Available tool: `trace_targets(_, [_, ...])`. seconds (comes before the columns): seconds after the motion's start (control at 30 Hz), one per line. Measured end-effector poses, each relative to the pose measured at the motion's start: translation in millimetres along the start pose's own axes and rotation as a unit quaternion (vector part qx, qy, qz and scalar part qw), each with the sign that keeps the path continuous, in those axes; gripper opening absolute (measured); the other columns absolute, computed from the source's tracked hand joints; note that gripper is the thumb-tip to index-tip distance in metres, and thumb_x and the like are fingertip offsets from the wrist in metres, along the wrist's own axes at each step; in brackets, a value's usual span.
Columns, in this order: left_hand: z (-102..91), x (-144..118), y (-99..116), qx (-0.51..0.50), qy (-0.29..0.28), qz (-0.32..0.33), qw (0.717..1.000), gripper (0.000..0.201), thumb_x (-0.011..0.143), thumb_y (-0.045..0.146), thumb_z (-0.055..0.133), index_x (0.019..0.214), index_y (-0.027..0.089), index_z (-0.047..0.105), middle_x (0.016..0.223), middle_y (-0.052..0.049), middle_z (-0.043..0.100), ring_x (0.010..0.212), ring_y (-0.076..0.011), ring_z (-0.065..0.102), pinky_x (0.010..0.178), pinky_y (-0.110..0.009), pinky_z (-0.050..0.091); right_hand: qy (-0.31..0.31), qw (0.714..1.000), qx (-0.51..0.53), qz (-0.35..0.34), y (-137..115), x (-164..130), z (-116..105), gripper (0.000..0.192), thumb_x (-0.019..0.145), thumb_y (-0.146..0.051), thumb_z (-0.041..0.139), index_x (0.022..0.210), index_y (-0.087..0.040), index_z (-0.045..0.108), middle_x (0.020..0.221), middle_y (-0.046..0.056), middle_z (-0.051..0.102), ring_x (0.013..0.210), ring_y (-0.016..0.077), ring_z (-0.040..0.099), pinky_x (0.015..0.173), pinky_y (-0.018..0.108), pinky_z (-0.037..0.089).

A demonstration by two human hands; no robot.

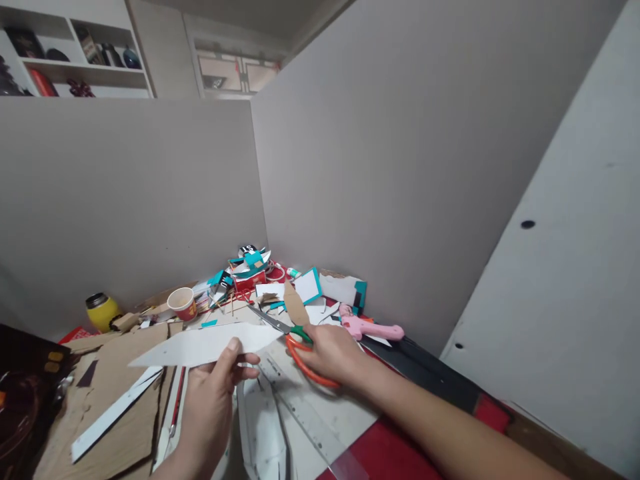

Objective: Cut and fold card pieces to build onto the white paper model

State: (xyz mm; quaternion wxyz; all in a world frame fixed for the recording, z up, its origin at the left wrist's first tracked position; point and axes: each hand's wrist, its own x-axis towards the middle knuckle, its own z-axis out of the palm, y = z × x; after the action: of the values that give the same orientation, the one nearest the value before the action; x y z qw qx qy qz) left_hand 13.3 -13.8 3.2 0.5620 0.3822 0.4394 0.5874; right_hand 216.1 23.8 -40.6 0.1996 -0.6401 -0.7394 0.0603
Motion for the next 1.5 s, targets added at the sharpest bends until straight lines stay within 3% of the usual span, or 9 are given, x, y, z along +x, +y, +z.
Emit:
trace_targets(0.2, [2.9,-2.0,-4.9,0.05,0.038,0.06,0.996,0.032,0.071,0.042,0.073,0.082,0.012,0.069,0.073,-0.005,0.071,0.072,-0.0203,0.067,0.069,-0.032,0.058,0.015,1.0,0.011,-0.013,15.2,9.3,0.8,0.028,0.086,-0.036,0.057,0.1,-0.014,0.067,0.095,0.016,0.071,0.091,0.0284,0.066,0.076,0.034,0.047])
trace_targets(0.3, [4.7,-2.9,-8.5,0.07,0.046,0.056,0.995,0.034,0.071,0.045,0.073,0.08,0.012,0.069,0.073,-0.006,0.072,0.071,-0.0214,0.068,0.072,-0.034,0.058,0.059,0.981,0.154,-0.099,7.1,3.4,-4.7,0.035,0.086,-0.036,0.06,0.114,-0.016,0.062,0.112,0.013,0.067,0.106,0.0237,0.061,0.091,0.034,0.045])
trace_targets(0.47, [9.9,-12.0,-18.3,0.158,0.029,0.029,0.987,0.04,0.073,0.051,0.069,0.083,0.013,0.071,0.08,-0.008,0.075,0.072,-0.0234,0.07,0.081,-0.035,0.054,-0.001,0.84,0.522,-0.148,-18.8,-13.2,-6.9,0.033,0.081,-0.043,0.065,0.098,-0.015,0.067,0.088,0.005,0.071,0.08,0.0171,0.066,0.074,0.031,0.053])
trace_targets(0.67, [10.5,-17.6,-2.5,0.288,-0.109,0.097,0.947,0.024,0.06,0.036,0.081,0.079,0.022,0.077,0.081,-0.008,0.074,0.09,-0.0295,0.067,0.081,-0.031,0.051,0.018,0.755,0.653,-0.058,-11.7,-6.8,-15.3,0.032,0.074,-0.046,0.071,0.075,-0.016,0.064,0.067,-0.002,0.067,0.063,0.0118,0.064,0.066,0.027,0.053])
trace_targets(0.8, [-8.4,16.5,18.3,0.31,-0.097,0.14,0.935,0.036,0.068,0.035,0.075,0.102,0.024,0.073,0.097,-0.007,0.073,0.096,-0.0251,0.064,0.086,-0.03,0.047,0.086,0.712,0.697,-0.002,5.4,1.9,-25.9,0.029,0.071,-0.043,0.074,0.074,-0.019,0.057,0.062,-0.005,0.066,0.057,0.0104,0.063,0.065,0.027,0.053])
trace_targets(0.9, [-26.8,48.5,15.7,0.369,-0.057,0.135,0.918,0.032,0.073,0.04,0.07,0.099,0.02,0.072,0.097,-0.007,0.071,0.089,-0.0215,0.062,0.076,-0.027,0.048,0.025,0.742,0.67,0.005,4.0,2.6,-26.1,0.026,0.073,-0.04,0.071,0.071,-0.019,0.056,0.057,-0.004,0.064,0.054,0.0096,0.061,0.06,0.024,0.05])
trace_targets(1.1, [-38.8,75.3,-16.6,0.331,-0.184,-0.039,0.925,0.043,0.072,0.052,0.067,0.094,0.015,0.07,0.083,-0.005,0.068,0.074,-0.0177,0.06,0.063,-0.025,0.046,-0.22,0.825,0.521,-0.019,-30.6,1.4,-9.5,0.016,0.079,-0.024,0.06,0.067,-0.018,0.054,0.053,-0.005,0.059,0.05,0.0095,0.057,0.052,0.021,0.043])
trace_targets(1.23, [-42.8,77.8,-26.2,0.306,-0.228,-0.078,0.921,0.04,0.073,0.052,0.067,0.092,0.017,0.071,0.071,0.0,0.063,0.061,-0.0122,0.055,0.058,-0.023,0.044,-0.227,0.868,0.436,-0.063,-44.3,16.1,3.4,0.01,0.08,-0.012,0.056,0.073,-0.018,0.054,0.052,-0.006,0.056,0.051,0.0103,0.055,0.051,0.021,0.04])
trace_targets(1.5, [-49.4,82.2,-34.0,0.255,-0.267,-0.168,0.914,0.032,0.073,0.043,0.067,0.095,0.019,0.067,0.073,0.001,0.065,0.057,-0.0113,0.056,0.052,-0.021,0.043,-0.284,0.857,0.423,-0.078,-39.6,42.0,20.4,0.008,0.082,-0.011,0.055,0.077,-0.017,0.056,0.054,-0.004,0.056,0.052,0.0112,0.054,0.051,0.023,0.04])
